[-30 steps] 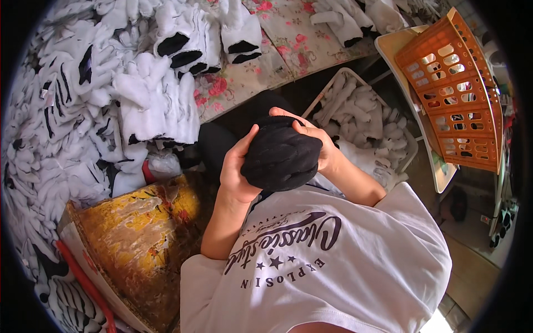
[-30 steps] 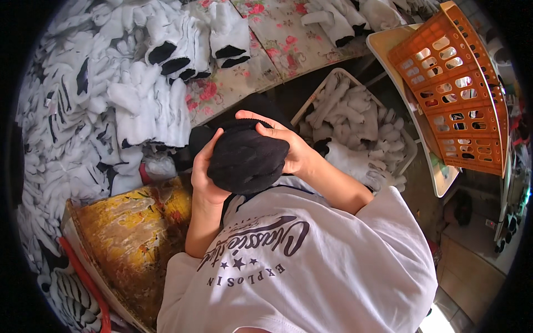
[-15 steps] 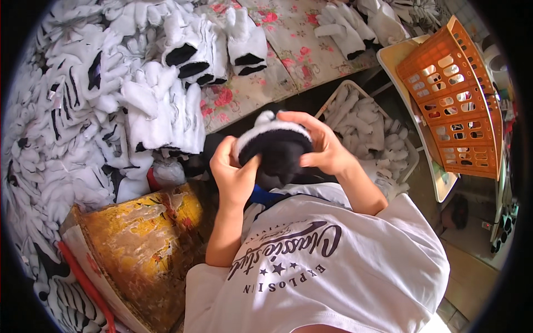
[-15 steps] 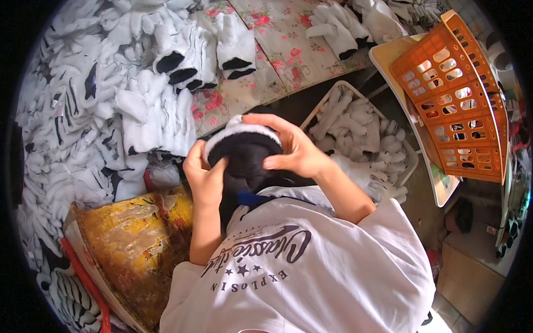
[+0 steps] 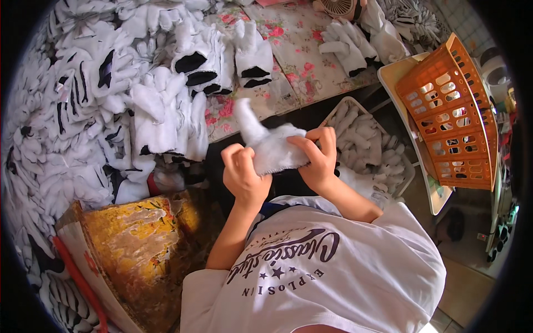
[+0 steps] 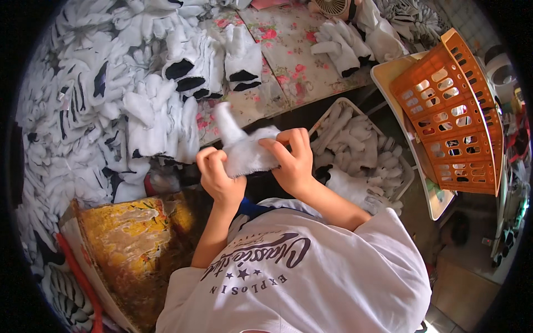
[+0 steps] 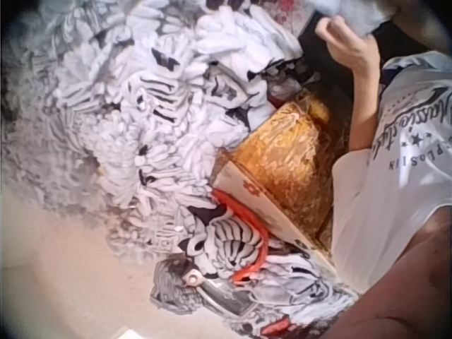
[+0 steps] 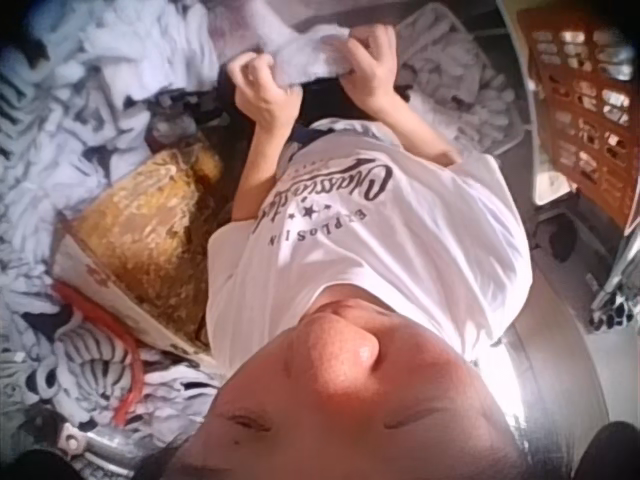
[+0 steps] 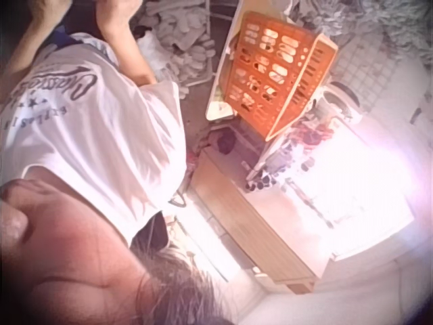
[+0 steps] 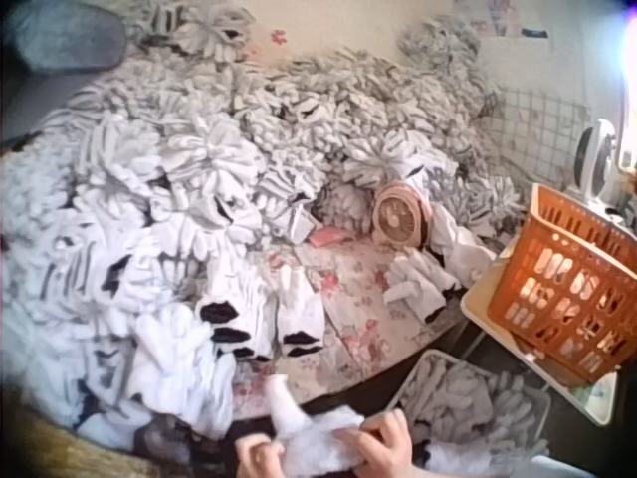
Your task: Turning fabric glove components inside out and organizing them on a workbench.
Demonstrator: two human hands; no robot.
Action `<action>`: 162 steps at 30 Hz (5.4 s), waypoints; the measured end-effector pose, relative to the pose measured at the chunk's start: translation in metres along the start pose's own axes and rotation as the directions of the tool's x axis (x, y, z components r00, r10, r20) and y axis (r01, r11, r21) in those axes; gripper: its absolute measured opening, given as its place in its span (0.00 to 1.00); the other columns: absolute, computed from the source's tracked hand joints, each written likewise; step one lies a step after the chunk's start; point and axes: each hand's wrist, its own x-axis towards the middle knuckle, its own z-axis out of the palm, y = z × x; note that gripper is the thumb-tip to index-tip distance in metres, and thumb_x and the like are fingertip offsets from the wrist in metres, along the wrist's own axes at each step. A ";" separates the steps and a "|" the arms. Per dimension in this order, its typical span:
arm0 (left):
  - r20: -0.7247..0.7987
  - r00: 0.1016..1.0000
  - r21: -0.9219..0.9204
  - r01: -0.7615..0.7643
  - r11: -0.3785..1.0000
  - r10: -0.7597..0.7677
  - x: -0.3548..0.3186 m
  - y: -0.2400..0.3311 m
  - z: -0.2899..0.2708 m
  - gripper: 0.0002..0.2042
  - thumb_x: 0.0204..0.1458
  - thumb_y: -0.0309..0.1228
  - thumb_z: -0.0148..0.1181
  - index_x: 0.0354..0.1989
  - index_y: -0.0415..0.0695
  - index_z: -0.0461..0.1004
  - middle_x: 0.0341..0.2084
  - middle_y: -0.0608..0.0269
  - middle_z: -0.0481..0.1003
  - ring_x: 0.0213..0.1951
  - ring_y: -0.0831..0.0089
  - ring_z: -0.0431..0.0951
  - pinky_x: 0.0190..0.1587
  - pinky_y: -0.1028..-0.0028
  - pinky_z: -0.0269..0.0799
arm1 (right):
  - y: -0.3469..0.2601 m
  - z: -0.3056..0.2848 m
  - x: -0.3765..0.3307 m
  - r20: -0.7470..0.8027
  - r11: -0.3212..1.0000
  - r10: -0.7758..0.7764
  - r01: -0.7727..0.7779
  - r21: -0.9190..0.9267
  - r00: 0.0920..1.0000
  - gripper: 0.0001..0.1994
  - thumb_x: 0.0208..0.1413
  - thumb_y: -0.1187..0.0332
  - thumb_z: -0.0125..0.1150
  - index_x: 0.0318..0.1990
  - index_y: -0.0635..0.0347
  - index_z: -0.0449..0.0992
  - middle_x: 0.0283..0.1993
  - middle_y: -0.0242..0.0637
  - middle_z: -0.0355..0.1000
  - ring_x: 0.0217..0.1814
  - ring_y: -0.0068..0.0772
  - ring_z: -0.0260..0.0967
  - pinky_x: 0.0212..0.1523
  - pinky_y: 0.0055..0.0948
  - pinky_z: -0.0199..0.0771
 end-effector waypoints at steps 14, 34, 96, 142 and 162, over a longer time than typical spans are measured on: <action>0.381 0.923 -0.059 -0.022 0.998 0.043 -0.044 -0.046 0.006 0.18 0.41 0.39 0.69 0.18 0.44 0.65 0.17 0.59 0.65 0.19 0.58 0.71 0.20 0.64 0.65 | 0.046 -0.024 0.028 0.452 0.841 0.232 -0.411 0.351 0.861 0.30 0.26 0.91 0.43 0.45 0.66 0.76 0.46 0.48 0.73 0.52 0.49 0.70 0.54 0.33 0.68; 0.296 0.954 0.321 -0.050 0.946 -0.050 -0.097 -0.140 0.022 0.07 0.45 0.31 0.61 0.26 0.44 0.71 0.31 0.59 0.68 0.43 0.57 0.68 0.46 0.57 0.61 | 0.117 0.099 0.209 -0.461 0.985 -0.054 0.124 0.124 0.886 0.30 0.31 0.93 0.44 0.45 0.61 0.76 0.49 0.43 0.73 0.56 0.43 0.68 0.59 0.34 0.64; 0.242 0.970 0.219 -0.021 0.975 -0.034 -0.093 -0.150 0.024 0.06 0.39 0.28 0.62 0.23 0.44 0.70 0.28 0.60 0.67 0.41 0.57 0.67 0.41 0.59 0.62 | 0.146 0.174 0.134 0.496 0.987 -0.064 0.129 -0.097 0.866 0.26 0.49 0.58 0.64 0.56 0.50 0.69 0.62 0.38 0.62 0.69 0.54 0.52 0.62 0.63 0.52; 0.388 0.920 0.406 -0.110 0.907 -0.062 -0.106 -0.136 0.027 0.06 0.46 0.32 0.61 0.28 0.46 0.71 0.36 0.62 0.68 0.49 0.57 0.65 0.51 0.57 0.60 | 0.311 0.003 -0.174 0.157 0.056 0.979 -0.912 0.407 0.130 0.13 0.63 0.64 0.51 0.50 0.51 0.78 0.39 0.32 0.75 0.45 0.28 0.69 0.49 0.29 0.67; 0.395 0.917 0.415 -0.132 0.900 -0.048 -0.103 -0.135 0.025 0.05 0.46 0.31 0.61 0.28 0.46 0.72 0.35 0.62 0.68 0.49 0.57 0.65 0.51 0.57 0.59 | 0.249 -0.003 -0.149 -0.567 0.187 0.787 -0.970 -0.157 0.244 0.18 0.55 0.70 0.48 0.53 0.64 0.67 0.45 0.59 0.72 0.47 0.60 0.70 0.46 0.49 0.69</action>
